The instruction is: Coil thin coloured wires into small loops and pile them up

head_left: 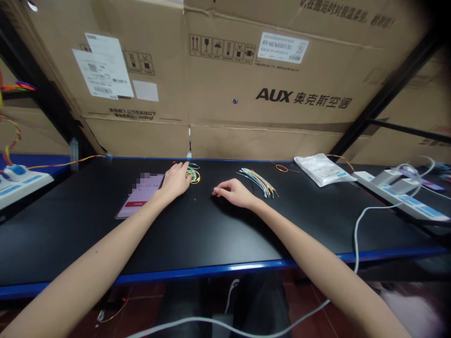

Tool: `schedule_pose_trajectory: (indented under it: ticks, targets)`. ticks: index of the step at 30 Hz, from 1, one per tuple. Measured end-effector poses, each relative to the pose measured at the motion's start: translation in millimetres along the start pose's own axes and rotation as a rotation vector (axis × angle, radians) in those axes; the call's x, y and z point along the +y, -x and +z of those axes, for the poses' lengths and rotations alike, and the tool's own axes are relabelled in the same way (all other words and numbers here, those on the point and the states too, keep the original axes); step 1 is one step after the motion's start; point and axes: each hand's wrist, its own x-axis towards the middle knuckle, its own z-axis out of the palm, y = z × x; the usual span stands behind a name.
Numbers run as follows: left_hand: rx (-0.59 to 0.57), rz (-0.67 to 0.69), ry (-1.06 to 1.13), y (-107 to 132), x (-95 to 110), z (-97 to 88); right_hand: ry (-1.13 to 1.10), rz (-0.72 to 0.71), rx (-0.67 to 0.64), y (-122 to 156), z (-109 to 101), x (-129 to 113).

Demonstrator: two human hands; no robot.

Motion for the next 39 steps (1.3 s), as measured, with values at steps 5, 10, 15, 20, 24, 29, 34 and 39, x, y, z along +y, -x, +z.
schedule_pose_trajectory:
  ticks: [5,10,15,20,24,29,34,39]
  targets:
    - [-0.001,-0.032,0.031,4,-3,-14.4,-0.007,0.005,0.003,0,0,1]
    - [-0.048,-0.168,-0.096,20,-1,-35.9,-0.026,-0.006,-0.003,-1,-1,2]
    - [-0.163,-0.254,-0.134,29,10,-41.9,-0.001,-0.011,-0.007,-1,-1,4]
    - [-0.116,-0.225,-0.171,29,11,-40.8,-0.017,-0.015,-0.007,0,0,2]
    - [0.076,-0.03,-0.159,32,18,-35.3,0.057,-0.068,0.097,2,-14,-4]
    - [0.075,0.374,0.104,44,39,-21.3,0.421,-0.029,0.544,2,-56,17]
    - [-0.033,0.524,0.202,56,51,-14.7,0.67,0.154,0.456,5,-80,52]
    - [-0.097,0.54,0.194,56,52,-12.2,0.746,0.226,0.381,5,-77,62]
